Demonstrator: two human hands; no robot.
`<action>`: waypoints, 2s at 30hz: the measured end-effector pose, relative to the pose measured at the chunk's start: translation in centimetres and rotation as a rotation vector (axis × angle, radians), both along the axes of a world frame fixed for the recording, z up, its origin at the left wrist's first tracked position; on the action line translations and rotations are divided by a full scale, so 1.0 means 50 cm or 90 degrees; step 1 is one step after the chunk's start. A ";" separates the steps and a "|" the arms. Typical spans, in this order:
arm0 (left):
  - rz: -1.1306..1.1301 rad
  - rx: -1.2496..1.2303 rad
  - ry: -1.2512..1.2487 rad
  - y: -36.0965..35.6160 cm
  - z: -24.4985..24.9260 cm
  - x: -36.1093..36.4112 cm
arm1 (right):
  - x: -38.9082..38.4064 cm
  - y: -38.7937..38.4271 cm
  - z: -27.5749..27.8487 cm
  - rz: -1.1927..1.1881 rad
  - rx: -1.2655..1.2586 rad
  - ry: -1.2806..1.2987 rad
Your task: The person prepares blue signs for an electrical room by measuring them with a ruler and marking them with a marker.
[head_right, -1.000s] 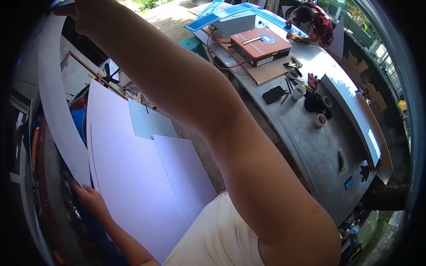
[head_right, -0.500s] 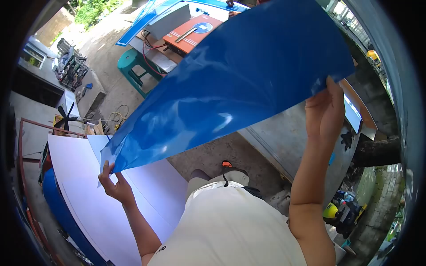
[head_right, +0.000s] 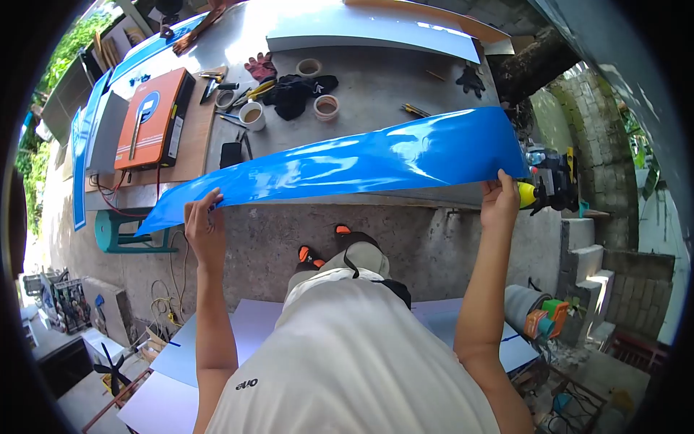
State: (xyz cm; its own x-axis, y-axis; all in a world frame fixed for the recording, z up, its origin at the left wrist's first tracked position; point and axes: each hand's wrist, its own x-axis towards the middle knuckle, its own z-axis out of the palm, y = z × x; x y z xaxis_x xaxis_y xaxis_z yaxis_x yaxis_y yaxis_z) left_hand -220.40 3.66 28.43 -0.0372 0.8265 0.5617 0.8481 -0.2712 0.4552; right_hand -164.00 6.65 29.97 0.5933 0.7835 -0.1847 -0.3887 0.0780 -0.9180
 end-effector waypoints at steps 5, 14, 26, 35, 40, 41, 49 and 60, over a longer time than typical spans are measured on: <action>-0.077 -0.039 0.003 0.130 -0.088 0.127 | 0.126 -0.023 -0.123 -0.105 -0.048 0.049; -0.106 -0.138 0.043 0.220 -0.309 0.362 | 0.338 -0.003 -0.380 -0.104 -0.065 0.103; -0.074 -0.403 0.111 0.200 -0.507 0.464 | 0.463 0.005 -0.605 -0.106 -0.305 0.147; -0.132 -0.386 0.079 0.224 -0.510 0.540 | 0.619 0.013 -0.660 -0.193 -0.342 0.145; -0.154 -0.419 0.078 0.225 -0.521 0.553 | 0.622 0.025 -0.648 -0.152 -0.398 0.092; -0.151 -0.417 0.078 0.225 -0.523 0.550 | 0.615 0.031 -0.644 -0.149 -0.396 0.092; -0.128 -0.436 0.116 0.218 -0.507 0.508 | 0.568 0.034 -0.636 -0.168 -0.442 0.074; 0.014 -0.547 -0.065 0.070 -0.507 0.369 | 0.236 -0.022 -0.575 0.451 -0.457 -0.748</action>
State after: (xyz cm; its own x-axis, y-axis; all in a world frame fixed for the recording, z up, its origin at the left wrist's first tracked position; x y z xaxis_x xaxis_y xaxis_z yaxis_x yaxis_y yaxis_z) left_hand -201.96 7.16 3.08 -0.0748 0.9614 -0.2648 0.7932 0.2183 0.5685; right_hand -152.22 5.55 1.21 0.2275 0.9111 -0.3437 0.7879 -0.3797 -0.4849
